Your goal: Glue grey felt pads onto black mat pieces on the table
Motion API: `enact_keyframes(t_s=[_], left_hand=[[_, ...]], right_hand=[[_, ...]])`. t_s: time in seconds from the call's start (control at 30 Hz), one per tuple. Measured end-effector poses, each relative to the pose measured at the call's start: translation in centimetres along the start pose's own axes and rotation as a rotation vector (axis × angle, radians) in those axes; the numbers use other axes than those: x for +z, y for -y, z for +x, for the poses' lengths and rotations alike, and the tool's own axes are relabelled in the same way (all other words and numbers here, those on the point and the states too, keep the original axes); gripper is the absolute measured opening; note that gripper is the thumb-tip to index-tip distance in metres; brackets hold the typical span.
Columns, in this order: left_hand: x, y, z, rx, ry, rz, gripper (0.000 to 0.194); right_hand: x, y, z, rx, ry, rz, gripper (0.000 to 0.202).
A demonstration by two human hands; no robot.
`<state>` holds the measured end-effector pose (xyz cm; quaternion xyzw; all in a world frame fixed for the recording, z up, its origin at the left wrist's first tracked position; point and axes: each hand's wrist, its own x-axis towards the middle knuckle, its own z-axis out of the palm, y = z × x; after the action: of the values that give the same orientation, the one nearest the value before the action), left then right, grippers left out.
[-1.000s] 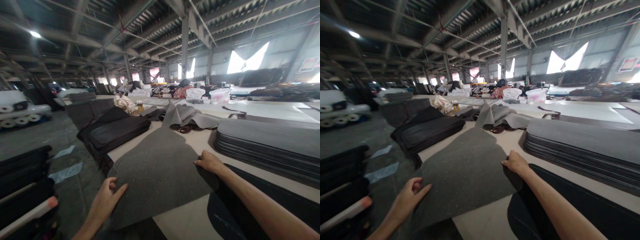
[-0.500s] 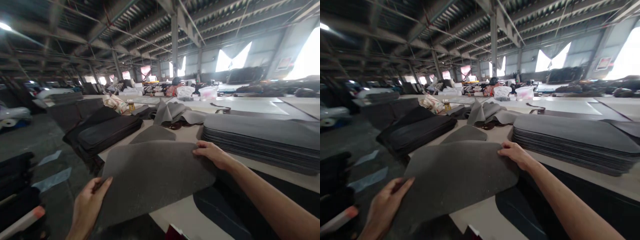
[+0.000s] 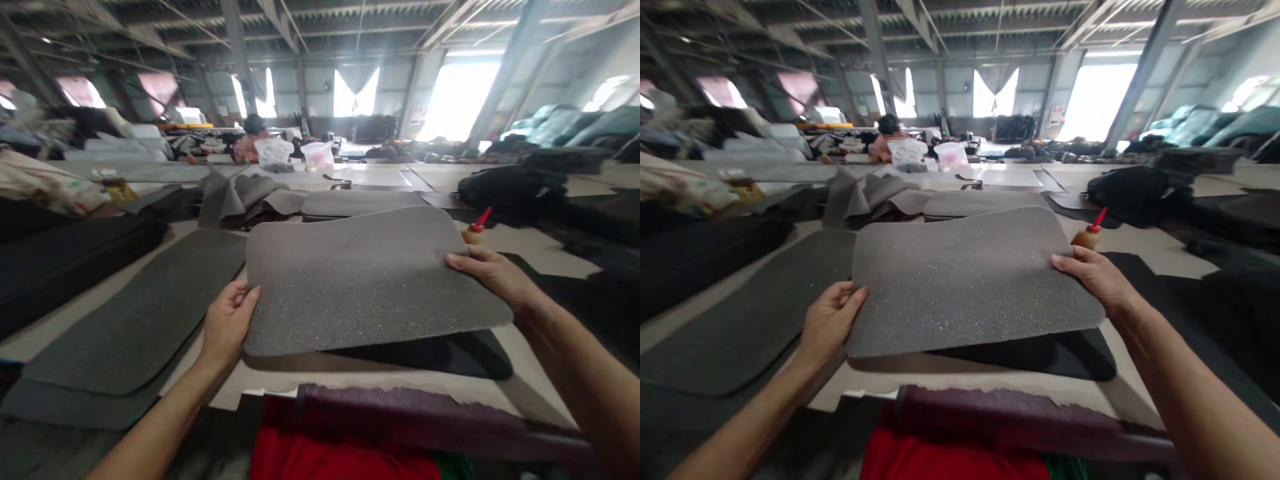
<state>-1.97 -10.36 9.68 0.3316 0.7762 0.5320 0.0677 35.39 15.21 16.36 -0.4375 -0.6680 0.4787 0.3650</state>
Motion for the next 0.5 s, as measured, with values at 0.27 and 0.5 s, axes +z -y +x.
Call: enact_keyframes(t_s=[0.27, 0.5], left_hand=[[5.9, -0.9, 1.2, 0.08, 0.255, 0.106, 0.046], [6.4, -0.7, 2.1, 0.18, 0.279, 0.339, 0.044]], right_hand=[[-3.1, -6.2, -2.5, 0.145, -0.158, 0.023, 0.041], [-3.3, -9.8, -2.6, 0.11, -0.184, -0.05, 0.04]])
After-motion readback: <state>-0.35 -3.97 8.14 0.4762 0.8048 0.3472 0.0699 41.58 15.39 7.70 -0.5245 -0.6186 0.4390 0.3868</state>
